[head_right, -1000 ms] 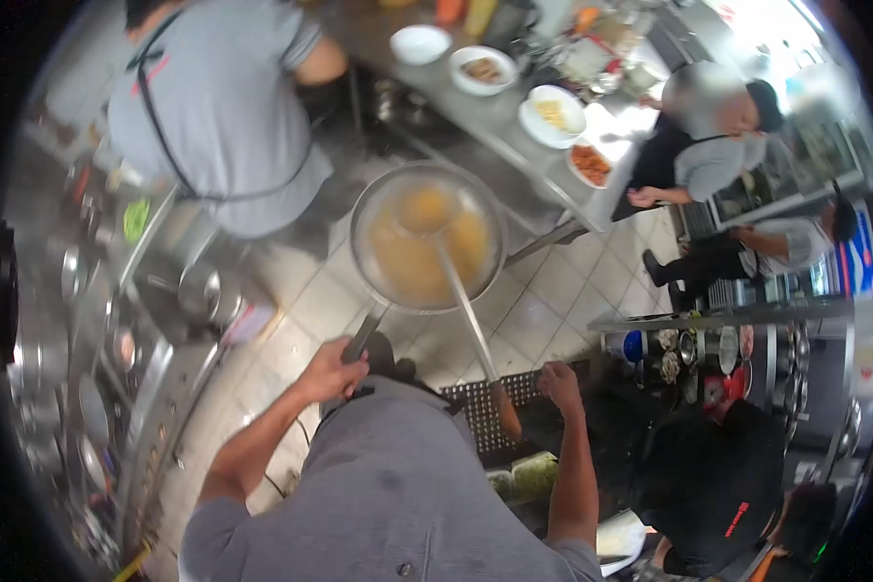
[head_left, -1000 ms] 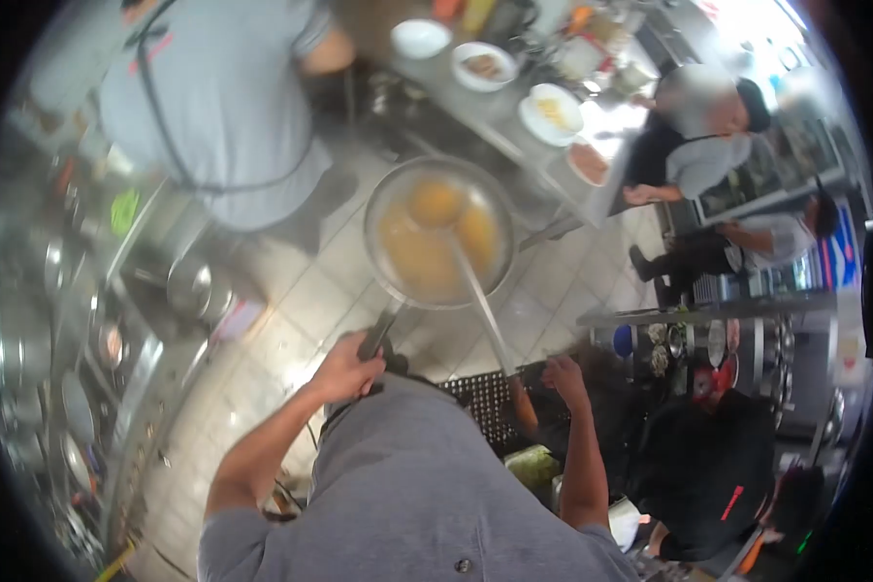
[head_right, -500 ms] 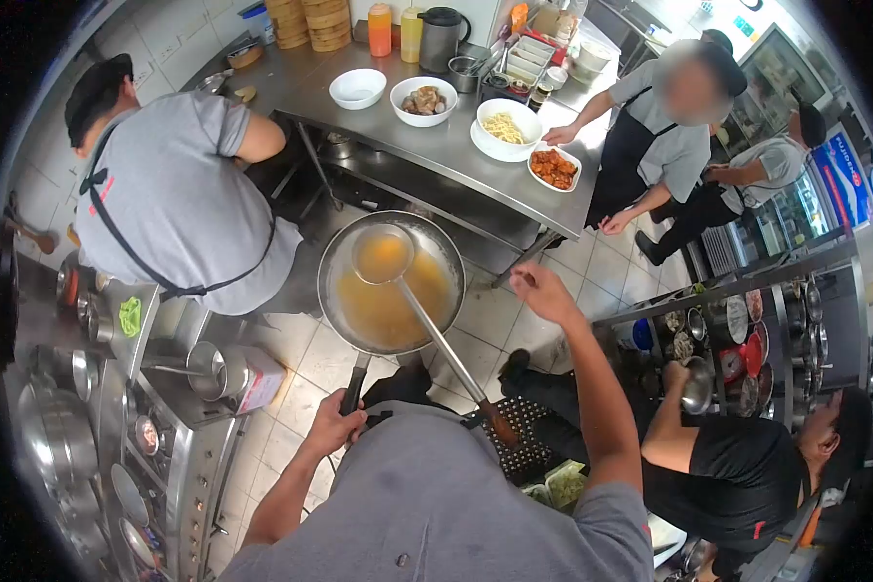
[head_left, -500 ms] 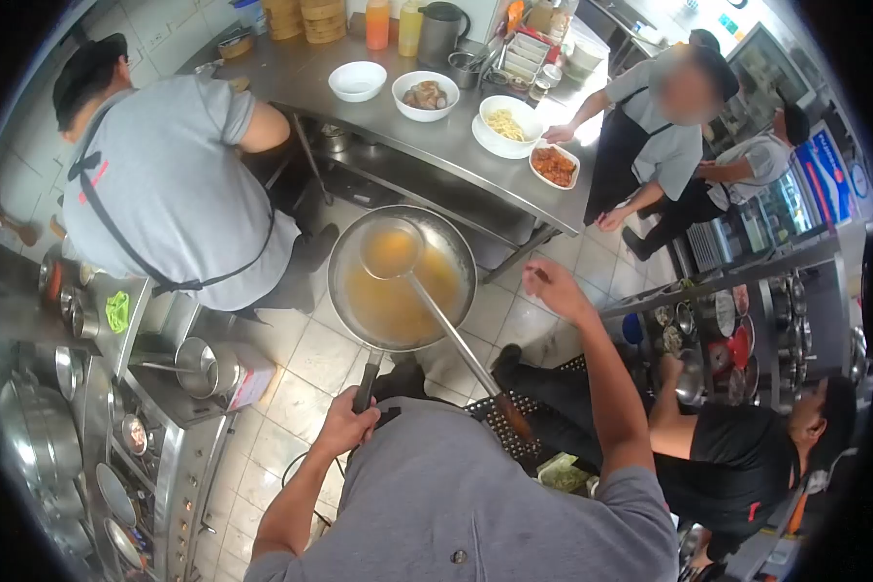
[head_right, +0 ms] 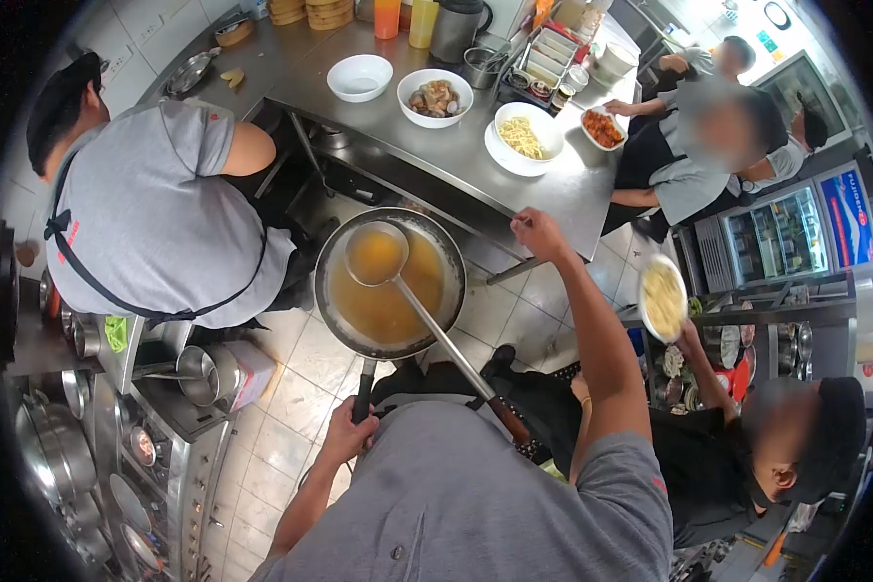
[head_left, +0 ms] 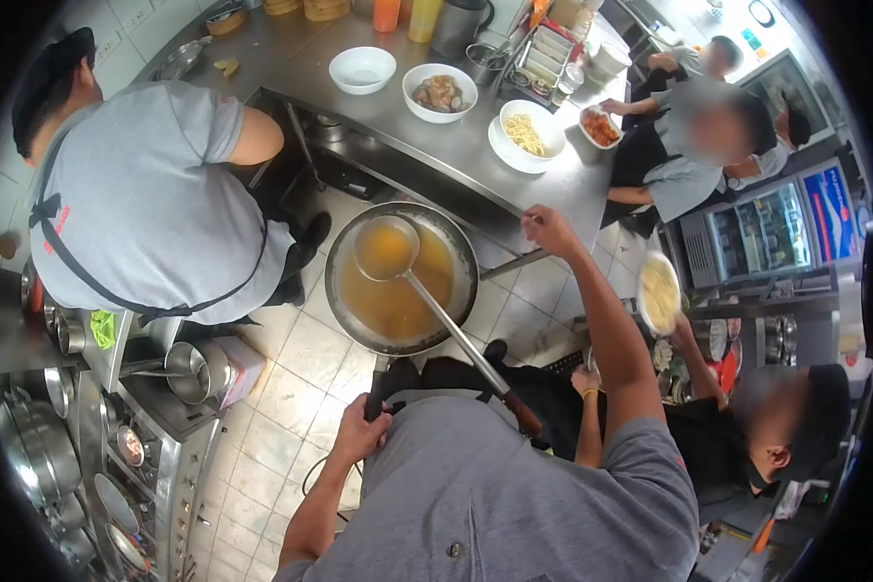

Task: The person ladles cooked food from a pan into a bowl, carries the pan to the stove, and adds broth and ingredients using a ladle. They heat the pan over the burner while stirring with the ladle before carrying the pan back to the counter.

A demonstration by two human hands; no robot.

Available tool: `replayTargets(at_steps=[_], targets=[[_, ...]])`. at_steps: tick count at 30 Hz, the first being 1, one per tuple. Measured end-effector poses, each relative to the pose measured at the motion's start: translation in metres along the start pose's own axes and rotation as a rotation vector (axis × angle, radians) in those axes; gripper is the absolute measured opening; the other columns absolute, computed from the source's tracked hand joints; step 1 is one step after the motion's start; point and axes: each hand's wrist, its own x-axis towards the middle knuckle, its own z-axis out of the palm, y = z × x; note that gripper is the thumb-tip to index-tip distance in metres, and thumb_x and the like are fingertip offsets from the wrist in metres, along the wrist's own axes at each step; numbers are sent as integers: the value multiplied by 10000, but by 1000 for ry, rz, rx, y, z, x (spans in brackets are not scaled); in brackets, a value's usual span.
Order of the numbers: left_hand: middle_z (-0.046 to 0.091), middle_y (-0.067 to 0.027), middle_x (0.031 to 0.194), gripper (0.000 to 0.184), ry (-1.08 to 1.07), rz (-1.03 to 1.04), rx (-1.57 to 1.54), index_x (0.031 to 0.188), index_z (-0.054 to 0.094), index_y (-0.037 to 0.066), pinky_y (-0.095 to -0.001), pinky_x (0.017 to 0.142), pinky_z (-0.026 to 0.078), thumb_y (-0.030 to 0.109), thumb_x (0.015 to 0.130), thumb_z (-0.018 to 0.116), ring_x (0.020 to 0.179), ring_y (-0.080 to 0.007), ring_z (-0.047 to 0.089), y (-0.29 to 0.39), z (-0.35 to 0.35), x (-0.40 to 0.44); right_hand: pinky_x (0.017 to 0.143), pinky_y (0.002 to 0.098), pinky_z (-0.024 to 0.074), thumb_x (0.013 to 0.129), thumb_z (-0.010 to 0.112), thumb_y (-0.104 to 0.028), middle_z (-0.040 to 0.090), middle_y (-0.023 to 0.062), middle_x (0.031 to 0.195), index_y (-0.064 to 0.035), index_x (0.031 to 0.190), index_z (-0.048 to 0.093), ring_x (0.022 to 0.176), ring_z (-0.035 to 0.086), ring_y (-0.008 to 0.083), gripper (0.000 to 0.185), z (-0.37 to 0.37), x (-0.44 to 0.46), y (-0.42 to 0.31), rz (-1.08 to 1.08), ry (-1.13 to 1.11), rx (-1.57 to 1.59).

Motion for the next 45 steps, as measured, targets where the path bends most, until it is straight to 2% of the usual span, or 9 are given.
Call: replayTargets(at_steps=[7, 13, 16, 19, 24, 26, 31, 40, 45], targets=[[576, -20, 678, 199, 21, 3, -33, 1040, 546, 53, -281, 463, 432, 65, 904, 691, 499, -104, 530, 13, 7, 6, 711, 364, 529, 966, 629, -326, 713, 148, 864, 25, 1062, 684, 755, 677, 232, 368, 15, 65, -69, 65, -57, 51], [581, -14, 694, 194, 128, 74, 4, 1013, 578, 43, -283, 471, 434, 84, 893, 725, 507, -98, 521, 23, 27, 9, 1011, 427, 476, 958, 639, -392, 688, 271, 1165, 40, 1235, 621, 1134, 655, 357, 514, 51, 167, -141, -86, -107, -64], [578, -5, 693, 203, 173, 92, -13, 1026, 584, 42, -276, 471, 437, 92, 894, 730, 510, -89, 524, 27, 40, 11, 1079, 463, 447, 946, 653, -358, 577, 281, 1359, 41, 1371, 495, 1251, 584, 389, 604, 77, 211, -171, -169, -122, -277], [585, 4, 690, 231, 179, -8, -50, 1066, 580, 45, -257, 474, 449, 120, 908, 731, 511, -77, 539, 28, 52, 18, 1123, 515, 422, 899, 672, -212, 151, 281, 1628, 43, 1468, 361, 1384, 439, 438, 697, 108, 262, -198, -390, -161, -711], [596, -14, 693, 245, 225, -115, -203, 1071, 573, 28, -255, 477, 450, 112, 909, 736, 520, -81, 548, 35, 82, 28, 1092, 527, 456, 875, 607, -67, 169, 260, 1635, -24, 1501, 367, 1340, 504, 424, 672, 162, 354, -226, -574, 28, -516], [598, -20, 693, 251, 237, -136, -198, 1075, 568, 22, -255, 476, 450, 106, 909, 736, 520, -83, 548, 41, 88, 36, 1087, 517, 463, 838, 644, -59, 245, 220, 1626, -87, 1499, 390, 1316, 525, 433, 708, 182, 385, -223, -301, -58, -525], [590, -30, 672, 221, 250, -112, -253, 1059, 544, 9, -259, 469, 440, 48, 904, 698, 510, -91, 544, 43, 101, 47, 830, 487, 588, 943, 505, -146, 709, 174, 1064, -87, 1031, 735, 945, 726, 356, 253, 224, 415, -180, -574, 219, -552], [566, -32, 639, 192, 238, -14, -155, 1031, 525, 20, -272, 426, 419, 12, 898, 664, 467, -105, 526, 44, 84, 40, 758, 512, 523, 949, 640, -245, 638, 185, 1003, -30, 1006, 631, 883, 643, 426, 222, 37, 174, -194, -844, 201, -226], [570, -30, 633, 192, 160, 52, -106, 1022, 536, 22, -261, 426, 442, 32, 893, 678, 463, -102, 541, 22, 62, 27, 806, 520, 536, 938, 649, -229, 665, 208, 1089, -52, 1042, 630, 991, 648, 447, 206, -44, 25, -88, -540, 258, -485]])
